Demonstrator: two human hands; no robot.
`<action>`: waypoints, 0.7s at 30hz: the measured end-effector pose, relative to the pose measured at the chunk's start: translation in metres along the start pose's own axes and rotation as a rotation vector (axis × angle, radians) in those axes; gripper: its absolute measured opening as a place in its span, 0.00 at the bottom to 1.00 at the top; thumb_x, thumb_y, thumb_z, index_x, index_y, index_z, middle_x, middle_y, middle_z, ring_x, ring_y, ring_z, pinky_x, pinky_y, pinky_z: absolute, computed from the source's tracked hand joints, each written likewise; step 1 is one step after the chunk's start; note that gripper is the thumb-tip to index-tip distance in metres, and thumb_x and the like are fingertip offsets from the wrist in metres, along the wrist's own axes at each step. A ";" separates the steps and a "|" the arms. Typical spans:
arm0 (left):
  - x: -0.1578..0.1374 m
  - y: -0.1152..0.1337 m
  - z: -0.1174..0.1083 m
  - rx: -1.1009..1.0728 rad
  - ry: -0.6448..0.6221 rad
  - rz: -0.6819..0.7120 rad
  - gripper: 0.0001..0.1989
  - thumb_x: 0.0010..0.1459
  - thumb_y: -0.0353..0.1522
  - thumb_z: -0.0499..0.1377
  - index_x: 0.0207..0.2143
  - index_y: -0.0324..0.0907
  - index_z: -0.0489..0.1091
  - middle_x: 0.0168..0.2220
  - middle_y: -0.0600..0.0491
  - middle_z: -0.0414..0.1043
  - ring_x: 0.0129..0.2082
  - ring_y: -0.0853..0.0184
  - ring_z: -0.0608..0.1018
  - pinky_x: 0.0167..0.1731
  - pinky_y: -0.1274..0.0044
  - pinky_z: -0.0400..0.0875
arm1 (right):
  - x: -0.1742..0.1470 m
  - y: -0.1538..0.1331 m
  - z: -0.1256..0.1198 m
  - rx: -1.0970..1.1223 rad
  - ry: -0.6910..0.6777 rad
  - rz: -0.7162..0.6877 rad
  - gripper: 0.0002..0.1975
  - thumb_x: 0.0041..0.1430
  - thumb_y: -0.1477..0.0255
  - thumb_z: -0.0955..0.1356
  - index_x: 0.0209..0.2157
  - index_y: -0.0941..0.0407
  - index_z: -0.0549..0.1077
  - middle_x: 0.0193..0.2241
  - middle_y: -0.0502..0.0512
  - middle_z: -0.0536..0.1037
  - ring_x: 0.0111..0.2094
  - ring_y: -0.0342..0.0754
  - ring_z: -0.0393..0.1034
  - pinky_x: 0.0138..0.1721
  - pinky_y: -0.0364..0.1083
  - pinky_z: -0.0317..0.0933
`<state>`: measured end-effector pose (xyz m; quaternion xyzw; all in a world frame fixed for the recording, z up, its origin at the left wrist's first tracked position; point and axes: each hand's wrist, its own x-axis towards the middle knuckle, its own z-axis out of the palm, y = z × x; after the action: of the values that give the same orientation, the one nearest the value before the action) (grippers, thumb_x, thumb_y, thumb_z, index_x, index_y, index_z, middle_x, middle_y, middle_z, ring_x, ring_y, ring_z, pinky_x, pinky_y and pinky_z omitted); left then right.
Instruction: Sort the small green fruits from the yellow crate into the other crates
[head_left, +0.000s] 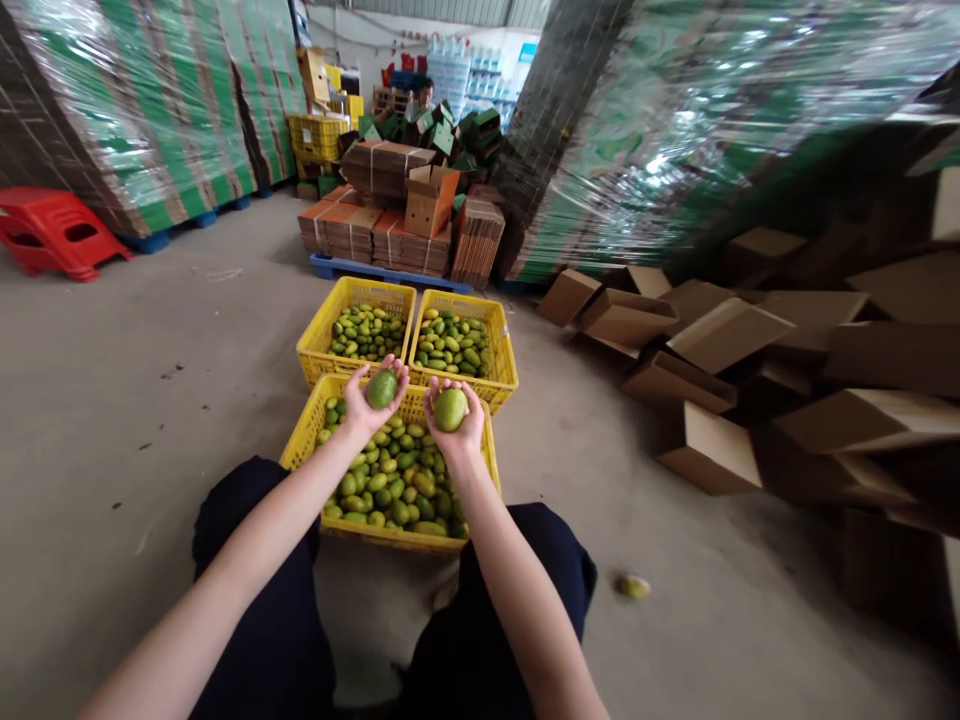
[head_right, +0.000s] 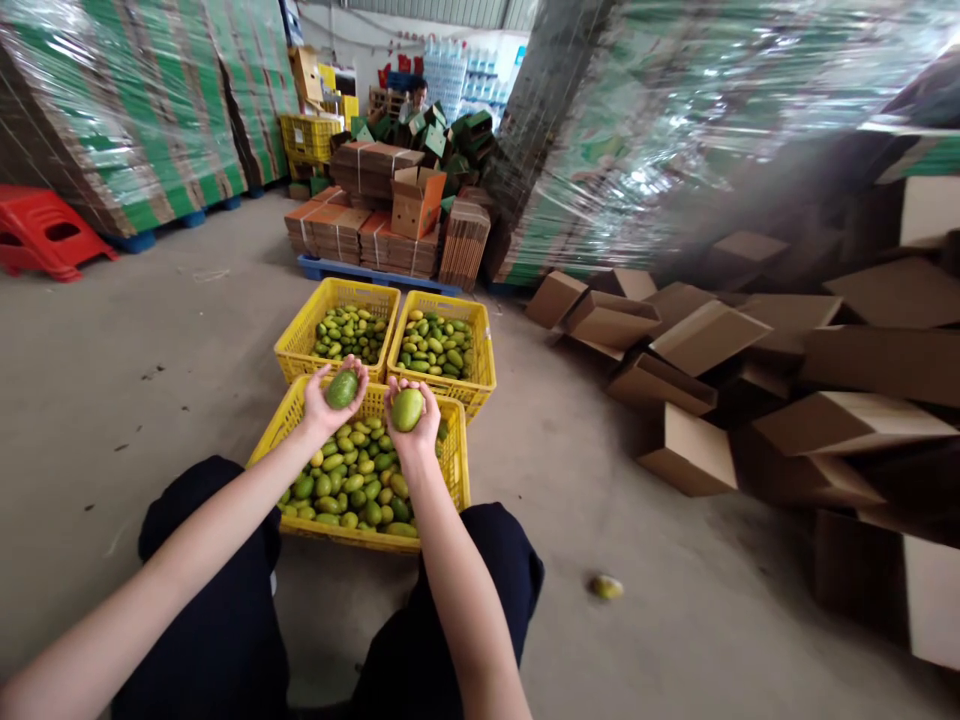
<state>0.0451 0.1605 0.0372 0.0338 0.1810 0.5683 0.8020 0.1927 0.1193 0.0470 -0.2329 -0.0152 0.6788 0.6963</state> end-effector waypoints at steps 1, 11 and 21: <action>0.003 0.009 -0.001 0.031 0.011 0.032 0.15 0.60 0.34 0.50 0.42 0.39 0.73 0.34 0.50 0.79 0.38 0.68 0.80 0.41 0.77 0.76 | -0.003 -0.007 0.000 0.012 0.013 -0.012 0.03 0.49 0.73 0.68 0.25 0.53 0.69 0.23 0.46 0.76 0.34 0.45 0.76 0.35 0.43 0.72; -0.035 -0.034 -0.080 0.997 0.063 -0.414 0.11 0.41 0.26 0.65 0.17 0.44 0.64 0.12 0.57 0.64 0.10 0.67 0.69 0.11 0.75 0.67 | -0.019 -0.048 -0.047 -0.058 0.142 0.107 0.10 0.44 0.74 0.65 0.34 0.55 0.69 0.27 0.51 0.77 0.23 0.43 0.70 0.17 0.38 0.64; 0.031 0.073 0.029 1.155 0.259 0.011 0.08 0.58 0.34 0.59 0.35 0.37 0.70 0.34 0.47 0.75 0.37 0.63 0.79 0.40 0.74 0.74 | -0.024 -0.048 -0.055 -0.193 0.084 0.182 0.12 0.45 0.75 0.67 0.35 0.55 0.69 0.29 0.53 0.77 0.23 0.44 0.71 0.15 0.40 0.64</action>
<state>-0.0025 0.2197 0.0750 0.3961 0.5572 0.3814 0.6222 0.2538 0.0811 0.0219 -0.3275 -0.0300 0.7242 0.6061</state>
